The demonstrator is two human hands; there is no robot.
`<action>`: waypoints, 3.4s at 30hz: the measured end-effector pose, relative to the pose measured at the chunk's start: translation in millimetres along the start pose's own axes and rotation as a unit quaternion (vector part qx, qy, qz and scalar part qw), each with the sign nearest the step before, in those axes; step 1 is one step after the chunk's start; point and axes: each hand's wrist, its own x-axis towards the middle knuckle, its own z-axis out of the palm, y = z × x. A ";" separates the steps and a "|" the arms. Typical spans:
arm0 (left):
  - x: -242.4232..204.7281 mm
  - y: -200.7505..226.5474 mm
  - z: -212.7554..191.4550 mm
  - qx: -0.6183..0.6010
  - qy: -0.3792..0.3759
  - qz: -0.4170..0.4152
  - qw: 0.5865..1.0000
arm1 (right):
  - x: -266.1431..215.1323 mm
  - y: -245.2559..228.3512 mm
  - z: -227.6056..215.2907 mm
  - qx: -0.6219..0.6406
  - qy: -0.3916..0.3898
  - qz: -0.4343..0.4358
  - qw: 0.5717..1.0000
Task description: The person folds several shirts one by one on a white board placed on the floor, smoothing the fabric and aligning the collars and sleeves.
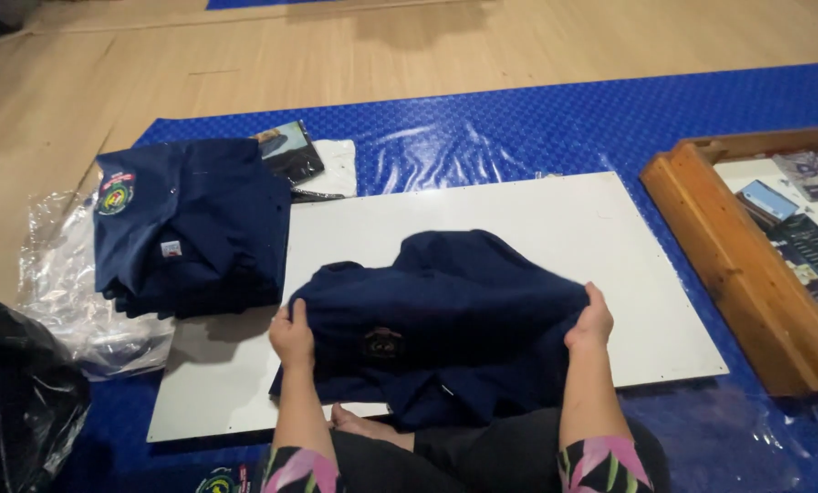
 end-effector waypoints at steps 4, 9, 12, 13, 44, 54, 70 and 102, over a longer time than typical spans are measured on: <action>-19.2 -1.8 5.8 0.028 -0.128 -0.195 0.972 | 49.6 37.5 -40.0 -0.203 0.027 -0.114 0.972; -19.3 8.6 -12.1 -0.114 -0.173 -0.361 0.909 | -14.7 -5.3 -28.9 -0.078 -0.025 0.016 0.997; -28.1 27.2 -31.6 -0.278 -0.060 -0.183 0.941 | 8.9 -23.6 -47.9 0.013 -0.109 -0.024 0.994; -22.1 17.5 -30.9 -0.278 -0.057 -0.183 0.941 | 15.4 -27.8 -52.4 0.012 -0.112 -0.023 0.993; -107.0 74.8 -21.5 0.236 -0.586 0.018 0.775 | -59.3 -45.7 2.6 -0.603 -0.011 -0.342 0.720; -177.9 157.0 -5.9 0.239 -0.655 0.004 0.717 | -25.5 -14.7 -44.7 -0.366 0.089 -0.195 0.906; 25.8 268.2 52.6 0.124 -0.185 0.000 0.975 | 76.7 -48.5 113.2 -0.424 0.031 -0.369 0.826; -20.4 -88.8 35.9 0.144 -0.244 -0.280 0.917 | 195.3 15.4 -87.0 -0.418 0.122 -0.204 0.877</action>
